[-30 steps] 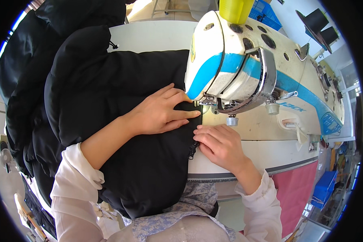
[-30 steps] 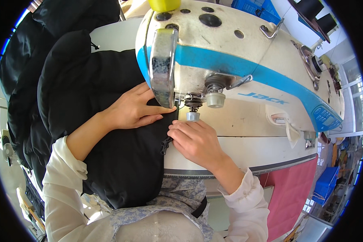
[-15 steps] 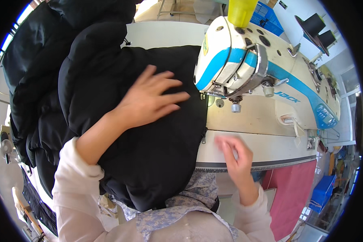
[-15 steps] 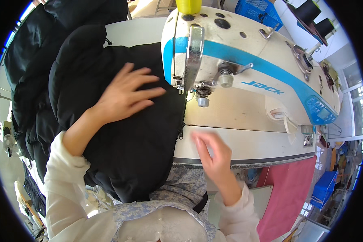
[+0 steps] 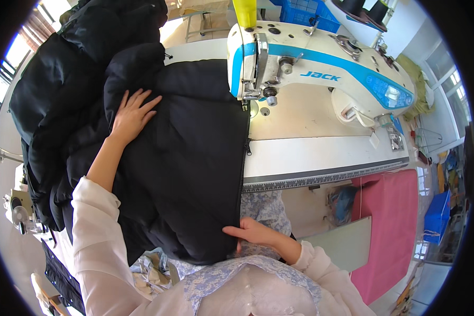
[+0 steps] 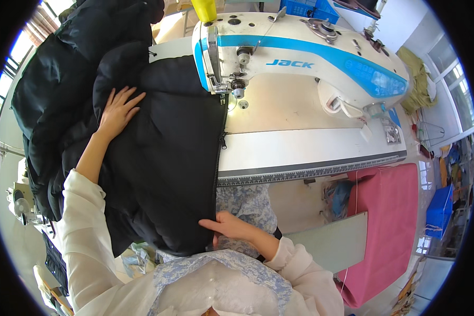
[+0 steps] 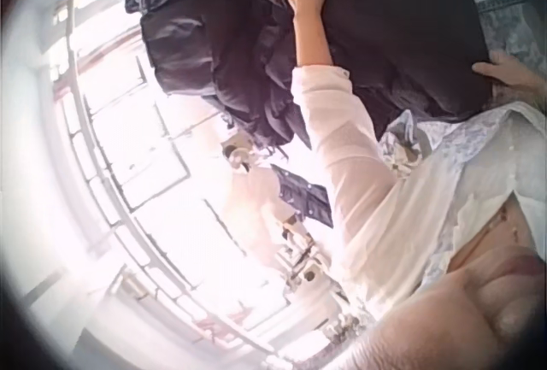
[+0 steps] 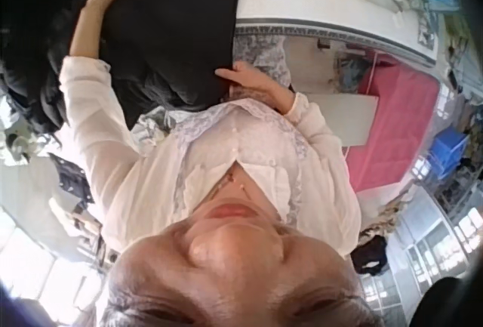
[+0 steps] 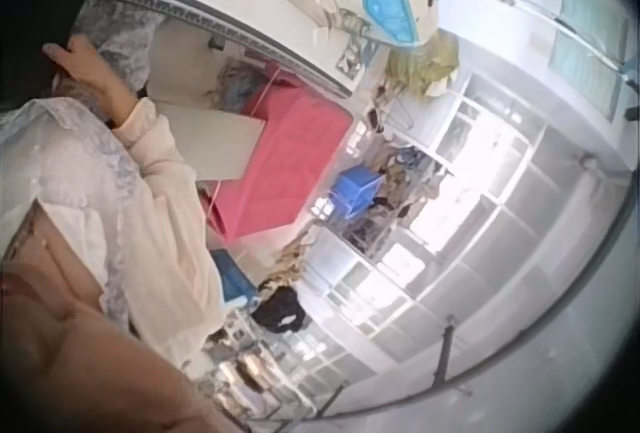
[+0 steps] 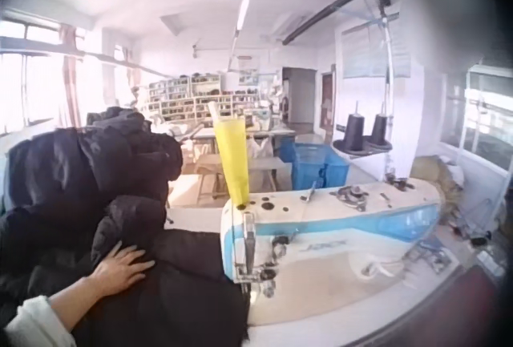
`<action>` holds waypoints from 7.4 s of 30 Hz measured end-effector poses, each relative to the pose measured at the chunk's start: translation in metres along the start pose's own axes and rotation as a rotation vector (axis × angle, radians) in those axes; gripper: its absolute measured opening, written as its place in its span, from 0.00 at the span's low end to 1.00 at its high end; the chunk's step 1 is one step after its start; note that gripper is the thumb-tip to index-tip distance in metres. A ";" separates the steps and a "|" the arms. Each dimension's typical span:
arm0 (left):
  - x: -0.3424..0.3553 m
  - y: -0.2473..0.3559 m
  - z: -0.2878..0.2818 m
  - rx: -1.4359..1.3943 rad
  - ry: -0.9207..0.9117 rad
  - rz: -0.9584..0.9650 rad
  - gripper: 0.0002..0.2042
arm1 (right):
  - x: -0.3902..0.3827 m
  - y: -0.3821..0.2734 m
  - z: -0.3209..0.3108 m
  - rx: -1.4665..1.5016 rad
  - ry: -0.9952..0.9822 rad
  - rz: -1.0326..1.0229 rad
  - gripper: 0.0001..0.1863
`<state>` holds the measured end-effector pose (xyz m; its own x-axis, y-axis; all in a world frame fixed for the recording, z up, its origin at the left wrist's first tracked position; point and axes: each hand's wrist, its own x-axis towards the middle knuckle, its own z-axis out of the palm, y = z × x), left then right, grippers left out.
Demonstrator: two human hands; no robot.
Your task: The person sews a zipper onto a black puffer jacket using a sewing machine, guiding the fabric under the needle and adjusting alignment. The person then uses scissors to trim excess thread from the seam.
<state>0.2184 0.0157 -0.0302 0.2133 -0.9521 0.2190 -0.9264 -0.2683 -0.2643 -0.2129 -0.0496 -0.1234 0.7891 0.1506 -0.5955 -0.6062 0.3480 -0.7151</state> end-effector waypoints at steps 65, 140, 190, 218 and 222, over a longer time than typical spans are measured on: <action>-0.034 0.254 -0.041 -0.556 0.129 0.056 0.16 | 0.080 -0.173 -0.205 -1.022 1.499 -0.865 0.10; -0.050 0.212 -0.105 -1.170 -0.245 -0.363 0.07 | -0.025 -0.052 0.064 -0.533 0.619 -1.104 0.07; 0.019 0.216 -0.090 -0.623 -0.180 0.223 0.05 | 0.090 -0.065 0.035 0.717 0.438 -0.876 0.14; 0.015 0.174 -0.015 -0.726 0.160 0.406 0.17 | -0.016 -0.091 -0.090 -1.403 0.683 -1.230 0.09; 0.025 0.186 -0.034 -0.626 0.128 0.362 0.21 | -0.019 -0.094 -0.092 -1.359 0.666 -1.204 0.08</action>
<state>0.0408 -0.0534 -0.0418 -0.1423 -0.9303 0.3380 -0.9440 0.2303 0.2364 -0.1796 -0.1706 -0.0788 0.8261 -0.0186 0.5632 0.2241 -0.9062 -0.3587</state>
